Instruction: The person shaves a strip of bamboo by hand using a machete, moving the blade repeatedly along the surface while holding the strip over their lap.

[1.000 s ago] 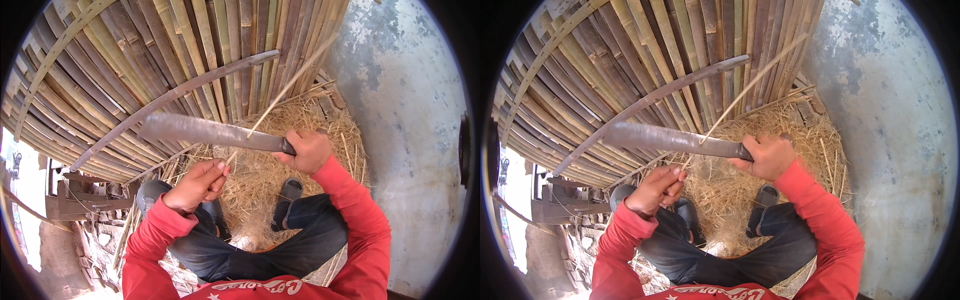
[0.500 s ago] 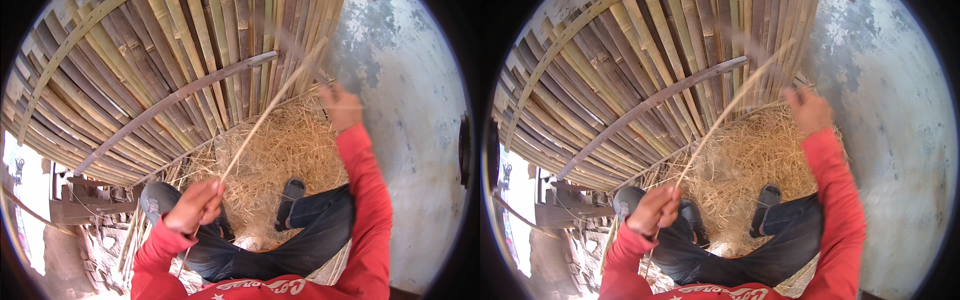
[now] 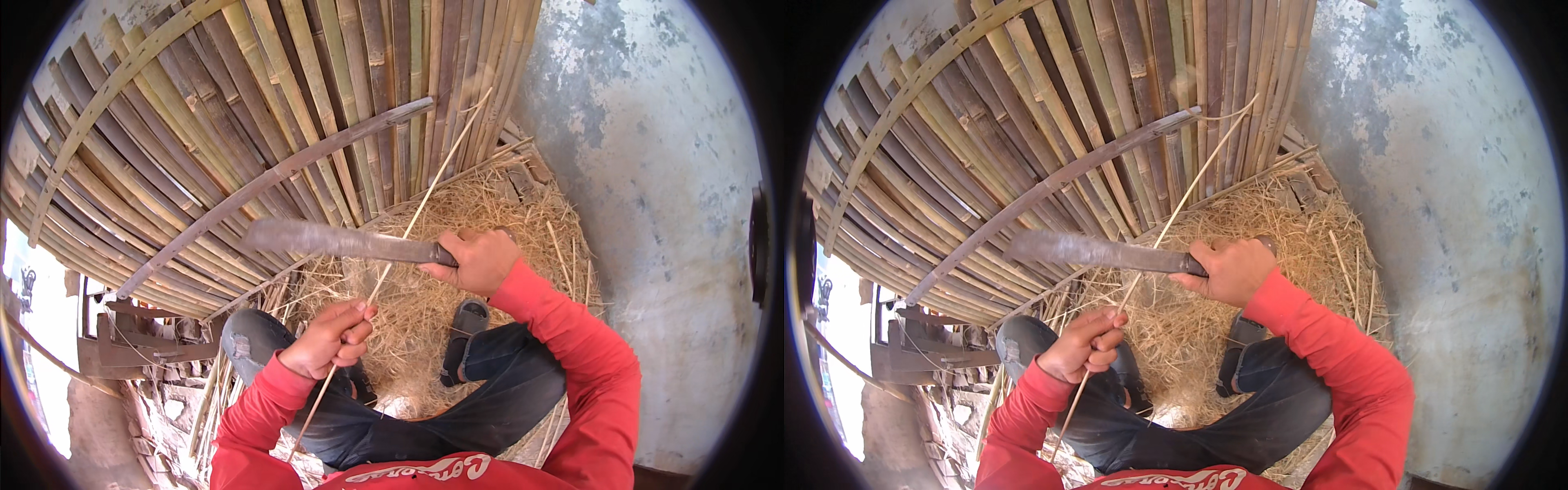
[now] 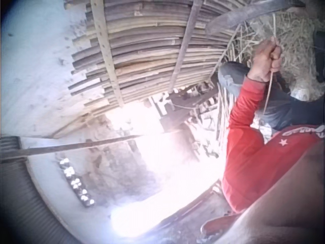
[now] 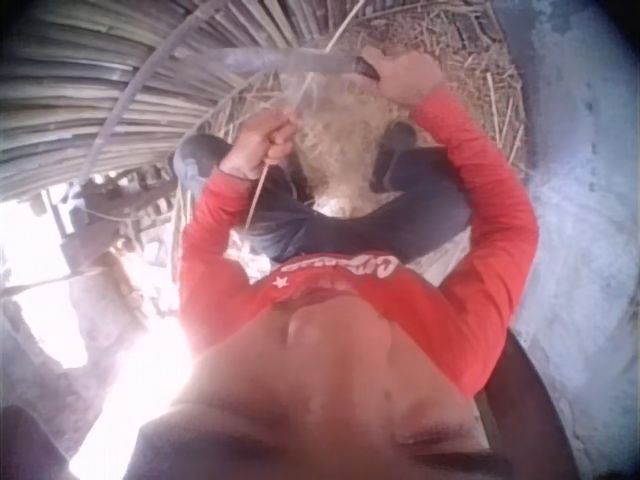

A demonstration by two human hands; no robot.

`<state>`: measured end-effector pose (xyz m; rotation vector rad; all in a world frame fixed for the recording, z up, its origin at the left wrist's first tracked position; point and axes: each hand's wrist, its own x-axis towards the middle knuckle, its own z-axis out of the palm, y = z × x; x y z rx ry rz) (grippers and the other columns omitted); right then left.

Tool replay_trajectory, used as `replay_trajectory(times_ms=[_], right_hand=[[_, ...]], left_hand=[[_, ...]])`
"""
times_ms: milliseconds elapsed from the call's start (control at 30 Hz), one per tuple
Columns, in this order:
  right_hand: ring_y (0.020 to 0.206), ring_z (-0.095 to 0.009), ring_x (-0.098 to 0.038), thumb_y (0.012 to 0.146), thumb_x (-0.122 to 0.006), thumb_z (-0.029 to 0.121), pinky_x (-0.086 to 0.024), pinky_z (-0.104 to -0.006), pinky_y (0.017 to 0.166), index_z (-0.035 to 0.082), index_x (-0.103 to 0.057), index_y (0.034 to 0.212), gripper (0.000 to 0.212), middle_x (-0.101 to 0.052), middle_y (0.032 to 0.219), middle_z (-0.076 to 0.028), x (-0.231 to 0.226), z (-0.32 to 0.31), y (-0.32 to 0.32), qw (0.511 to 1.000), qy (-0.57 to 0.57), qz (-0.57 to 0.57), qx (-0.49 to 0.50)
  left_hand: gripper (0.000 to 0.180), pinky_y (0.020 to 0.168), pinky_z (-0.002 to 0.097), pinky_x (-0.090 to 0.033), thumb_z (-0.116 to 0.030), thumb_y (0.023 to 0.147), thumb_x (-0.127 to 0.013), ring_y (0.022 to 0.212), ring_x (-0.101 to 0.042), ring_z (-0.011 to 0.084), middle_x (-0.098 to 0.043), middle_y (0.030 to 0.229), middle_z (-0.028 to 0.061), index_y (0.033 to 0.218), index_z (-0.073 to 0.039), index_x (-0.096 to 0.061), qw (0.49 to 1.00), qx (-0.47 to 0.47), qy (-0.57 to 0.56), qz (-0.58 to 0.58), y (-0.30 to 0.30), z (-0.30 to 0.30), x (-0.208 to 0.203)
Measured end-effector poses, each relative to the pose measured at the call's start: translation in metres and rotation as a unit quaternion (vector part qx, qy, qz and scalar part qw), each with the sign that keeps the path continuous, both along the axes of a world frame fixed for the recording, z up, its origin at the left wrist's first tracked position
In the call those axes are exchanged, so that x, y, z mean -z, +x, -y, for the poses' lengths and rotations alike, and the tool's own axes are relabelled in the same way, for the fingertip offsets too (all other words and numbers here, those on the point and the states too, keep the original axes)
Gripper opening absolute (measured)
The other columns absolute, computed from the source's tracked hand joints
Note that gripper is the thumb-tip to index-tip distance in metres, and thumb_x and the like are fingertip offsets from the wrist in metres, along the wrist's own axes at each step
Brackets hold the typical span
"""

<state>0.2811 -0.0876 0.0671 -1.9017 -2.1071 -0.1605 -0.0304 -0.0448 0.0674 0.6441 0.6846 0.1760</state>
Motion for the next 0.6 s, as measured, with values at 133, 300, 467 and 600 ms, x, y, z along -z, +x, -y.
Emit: replay_trajectory(times_ms=[133, 300, 467, 600], right_hand=[[0.081, -0.042, -0.072, 0.096, -0.054, 0.067, -0.056, -0.0519, 0.074, 0.01, -0.072, 0.107, 0.061, -0.073, 0.084, -0.02, -0.005, -0.031, 0.081, 0.969, 0.056, -0.046, 0.235], [0.081, -0.04, -0.073, 0.102, -0.05, 0.061, -0.056, -0.0472, 0.077, -0.002, -0.072, 0.103, 0.067, -0.074, 0.09, -0.023, 0.035, -0.024, 0.257, 0.871, 0.228, -0.166, 0.403], [0.043, -0.013, -0.051, 0.097, -0.064, 0.059, -0.041, -0.0294, 0.04, 0.007, -0.057, 0.081, 0.055, -0.055, 0.065, -0.003, -0.008, -0.026, 0.156, 0.712, 0.167, -0.607, 0.312], [0.046, -0.013, -0.057, 0.088, -0.084, 0.035, -0.043, -0.0276, 0.04, 0.003, -0.062, 0.093, 0.039, -0.064, 0.073, -0.006, -0.031, -0.031, 0.085, 0.709, 0.148, -0.641, 0.253]], left_hand=[[0.02, 0.041, 0.0249, -0.015, -0.026, 0.113, -0.043, 0.046, -0.024, 0.0046, -0.03, 0.064, -0.0065, 0.1, -0.012, -0.049, 0.999, 0.005, -0.035, -0.019, -0.076, 0.026, 0.007], [0.022, 0.044, 0.0247, -0.02, -0.025, 0.113, -0.044, 0.048, -0.026, 0.0061, -0.033, 0.063, -0.0042, 0.102, -0.007, -0.051, 0.997, 0.003, 0.033, -0.068, -0.156, 0.048, 0.027], [0.025, 0.046, 0.0234, -0.025, -0.024, 0.114, -0.04, 0.049, -0.029, 0.0062, -0.036, 0.063, -0.0038, 0.104, -0.004, -0.052, 0.989, 0.007, 0.123, -0.079, -0.118, 0.042, 0.041], [0.022, 0.048, 0.0229, -0.028, -0.022, 0.114, -0.04, 0.051, -0.032, 0.005, -0.041, 0.064, -0.0034, 0.106, -0.005, -0.052, 0.97, 0.054, 0.232, -0.054, -0.085, 0.033, 0.051]])
